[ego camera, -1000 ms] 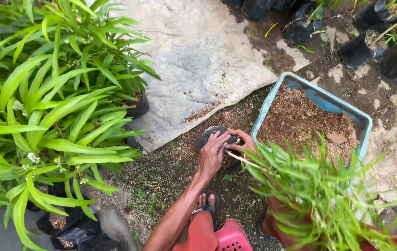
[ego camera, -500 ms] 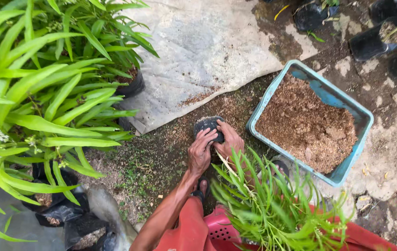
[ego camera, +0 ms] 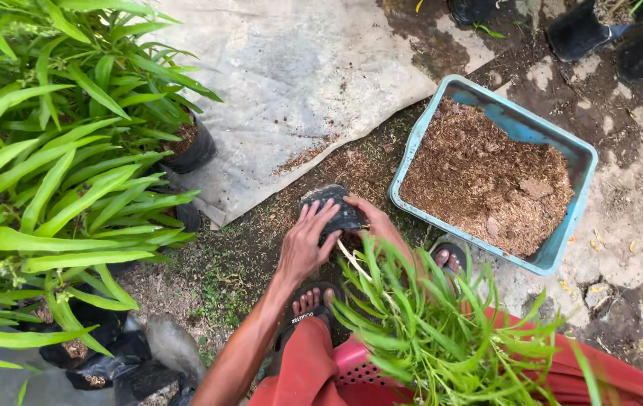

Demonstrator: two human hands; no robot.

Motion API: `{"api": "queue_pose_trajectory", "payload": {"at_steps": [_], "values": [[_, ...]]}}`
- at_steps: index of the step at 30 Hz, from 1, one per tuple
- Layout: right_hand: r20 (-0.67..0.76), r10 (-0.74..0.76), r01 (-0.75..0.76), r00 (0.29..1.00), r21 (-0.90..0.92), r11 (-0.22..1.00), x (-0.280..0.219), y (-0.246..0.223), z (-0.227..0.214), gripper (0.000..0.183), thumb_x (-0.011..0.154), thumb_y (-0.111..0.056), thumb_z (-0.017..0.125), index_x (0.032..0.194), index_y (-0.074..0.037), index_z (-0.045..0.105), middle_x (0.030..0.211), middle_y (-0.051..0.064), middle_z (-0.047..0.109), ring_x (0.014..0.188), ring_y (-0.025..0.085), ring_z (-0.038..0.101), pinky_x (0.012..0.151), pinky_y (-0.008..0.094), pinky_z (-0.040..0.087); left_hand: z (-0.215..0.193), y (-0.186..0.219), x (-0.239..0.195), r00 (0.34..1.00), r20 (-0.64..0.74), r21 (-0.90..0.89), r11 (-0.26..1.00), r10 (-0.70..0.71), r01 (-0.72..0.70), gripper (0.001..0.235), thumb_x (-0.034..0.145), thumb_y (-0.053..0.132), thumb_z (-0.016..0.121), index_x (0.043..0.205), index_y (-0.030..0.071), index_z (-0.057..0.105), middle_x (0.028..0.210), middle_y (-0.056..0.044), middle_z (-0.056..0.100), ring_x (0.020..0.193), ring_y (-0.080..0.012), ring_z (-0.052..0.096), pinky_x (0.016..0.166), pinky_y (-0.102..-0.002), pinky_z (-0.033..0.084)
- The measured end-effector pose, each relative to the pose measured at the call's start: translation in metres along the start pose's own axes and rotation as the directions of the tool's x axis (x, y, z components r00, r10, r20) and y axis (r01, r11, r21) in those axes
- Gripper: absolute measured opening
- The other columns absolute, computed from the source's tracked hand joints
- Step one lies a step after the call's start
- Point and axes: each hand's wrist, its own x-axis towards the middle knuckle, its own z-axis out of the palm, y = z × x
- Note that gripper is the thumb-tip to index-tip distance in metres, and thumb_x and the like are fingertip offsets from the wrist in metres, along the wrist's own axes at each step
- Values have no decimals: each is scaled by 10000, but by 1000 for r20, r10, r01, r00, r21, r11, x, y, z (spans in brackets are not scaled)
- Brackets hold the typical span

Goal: The person repeatedly scoops soil from a blue tray and adds it to the top of potted plants. They handle multiple plants one at a time, adjusting the soil around the base of each plant.

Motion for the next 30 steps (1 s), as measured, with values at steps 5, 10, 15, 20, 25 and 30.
{"api": "queue_pose_trajectory", "payload": {"at_steps": [5, 10, 15, 20, 25, 30], "values": [[-184, 106, -106, 977, 12, 994, -7, 1, 18, 627, 806, 14, 798, 1375, -75, 551, 1406, 154, 629, 1307, 252, 624, 1123, 358, 497, 20, -20, 19, 977, 187, 138, 982, 99, -126, 600, 721, -39, 659, 1299, 112, 712, 1382, -90, 674, 1303, -373, 570, 1124, -478, 413], [-336, 5, -104, 942, -279, 955, 2, -11, 41, 515, 746, -10, 737, 1250, -42, 634, 1252, 185, 701, 1108, 349, 708, 954, 409, 554, 46, -40, 6, 992, 32, 29, 992, 122, -123, 533, 838, -148, 568, 1269, 121, 728, 1377, -89, 691, 1322, -274, 632, 1169, -443, 400], [-464, -50, -136, 884, -358, 924, 5, -1, 60, 294, 862, -53, 633, 1153, -50, 678, 1096, 180, 728, 1011, 363, 731, 900, 425, 569, 57, -34, -11, 999, -17, -59, 997, 46, -47, 476, 812, -118, 615, 1242, 71, 691, 1313, -101, 706, 1320, -264, 631, 1221, -445, 441], [-243, -41, -10, 969, -208, 978, 25, 0, 28, 391, 814, -53, 691, 1199, -21, 629, 1125, 184, 724, 1054, 360, 719, 924, 408, 539, 30, -32, 22, 998, 51, 67, 996, 47, -51, 570, 809, -103, 665, 1331, 123, 656, 1385, -113, 674, 1312, -277, 609, 1153, -447, 423], [-161, -17, 11, 987, -37, 999, 8, -2, 18, 503, 732, -61, 790, 1206, -13, 630, 1148, 184, 742, 1071, 361, 714, 944, 389, 546, 20, -30, 14, 992, 129, 97, 995, 1, -14, 680, 706, -108, 666, 1353, 104, 655, 1400, -118, 656, 1337, -368, 530, 1109, -451, 446], [-383, -129, -15, 915, -351, 936, 12, 2, 49, 492, 795, -36, 690, 1284, -70, 654, 1154, 221, 740, 1026, 385, 720, 908, 438, 554, 39, -33, 8, 999, 36, 21, 999, 33, -33, 568, 742, -103, 630, 1268, 101, 695, 1363, -81, 685, 1342, -271, 611, 1210, -470, 442]]}}
